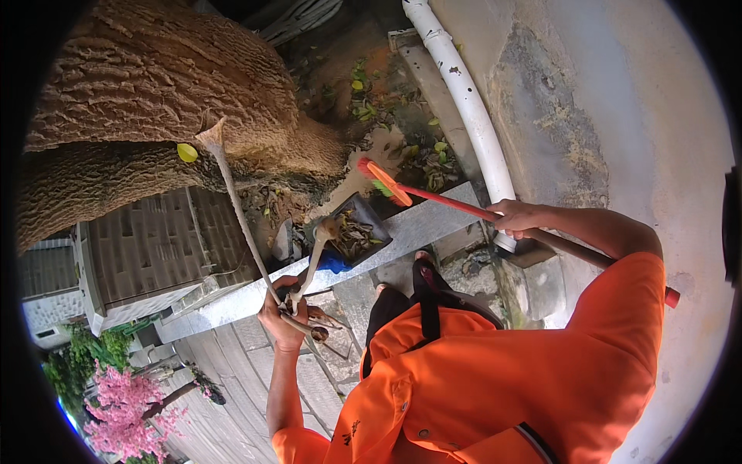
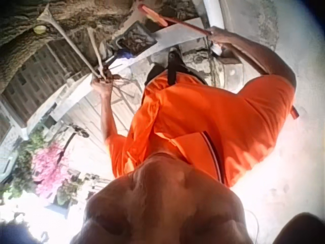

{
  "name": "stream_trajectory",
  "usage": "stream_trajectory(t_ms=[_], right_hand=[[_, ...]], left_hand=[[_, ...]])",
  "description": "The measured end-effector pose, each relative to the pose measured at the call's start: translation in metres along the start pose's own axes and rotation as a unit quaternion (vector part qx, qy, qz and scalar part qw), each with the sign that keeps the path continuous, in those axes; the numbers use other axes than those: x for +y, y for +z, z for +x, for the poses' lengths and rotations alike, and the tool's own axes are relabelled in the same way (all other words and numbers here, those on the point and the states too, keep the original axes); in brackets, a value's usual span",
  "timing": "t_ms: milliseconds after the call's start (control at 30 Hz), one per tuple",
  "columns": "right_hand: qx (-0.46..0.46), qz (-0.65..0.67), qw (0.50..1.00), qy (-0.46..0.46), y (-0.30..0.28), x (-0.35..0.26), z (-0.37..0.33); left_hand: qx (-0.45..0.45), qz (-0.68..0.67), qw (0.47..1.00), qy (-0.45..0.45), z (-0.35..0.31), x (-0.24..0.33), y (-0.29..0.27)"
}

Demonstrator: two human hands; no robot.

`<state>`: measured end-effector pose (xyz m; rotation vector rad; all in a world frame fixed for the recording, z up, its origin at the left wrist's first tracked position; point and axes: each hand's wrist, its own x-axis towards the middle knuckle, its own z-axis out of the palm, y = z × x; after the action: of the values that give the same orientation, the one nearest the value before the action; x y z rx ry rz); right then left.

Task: The person sweeps fallen leaves and twigs from a paved area near a tree base using a broom and dustpan. They gather the debris into the dustpan, walk to a nearby trash bin, and empty the contents into the bin.

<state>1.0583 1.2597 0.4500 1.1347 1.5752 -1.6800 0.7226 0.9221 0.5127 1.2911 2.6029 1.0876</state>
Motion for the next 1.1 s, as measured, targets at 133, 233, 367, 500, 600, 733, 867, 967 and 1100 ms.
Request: stream_trajectory(t_ms=[133,233,367,500,600,733,867,967,1100], right_hand=[[0.028,-0.07,0.996,-0.046,0.003,0.045,0.042],[0.078,-0.047,0.995,-0.027,-0.009,0.066,0.039],[0.106,0.055,0.991,-0.068,-0.018,0.057,0.001],[0.198,0.017,0.965,-0.172,-0.034,0.037,0.026],[0.148,0.189,0.954,-0.178,-0.057,0.013,0.046],[0.125,0.218,0.957,-0.144,-0.061,0.039,0.061],[0.208,0.076,0.969,-0.106,-0.062,0.051,0.066],[0.237,0.01,0.964,-0.117,-0.053,0.084,0.067],[0.242,-0.041,0.968,-0.052,-0.01,0.104,0.052]], left_hand=[[0.0,-0.047,0.998,0.048,0.039,0.009,0.034],[-0.016,-0.029,0.997,0.065,0.066,0.033,0.055],[-0.007,-0.034,0.998,0.056,0.088,0.035,0.098],[-0.007,-0.02,0.997,0.067,0.105,0.039,0.142],[-0.004,-0.023,0.996,0.081,0.113,0.041,0.171],[-0.034,-0.045,0.995,0.084,0.114,0.044,0.209],[-0.042,-0.03,0.994,0.098,0.119,0.043,0.233],[-0.05,-0.038,0.994,0.084,0.12,0.047,0.245],[-0.065,-0.018,0.997,0.049,0.115,0.047,0.259]])
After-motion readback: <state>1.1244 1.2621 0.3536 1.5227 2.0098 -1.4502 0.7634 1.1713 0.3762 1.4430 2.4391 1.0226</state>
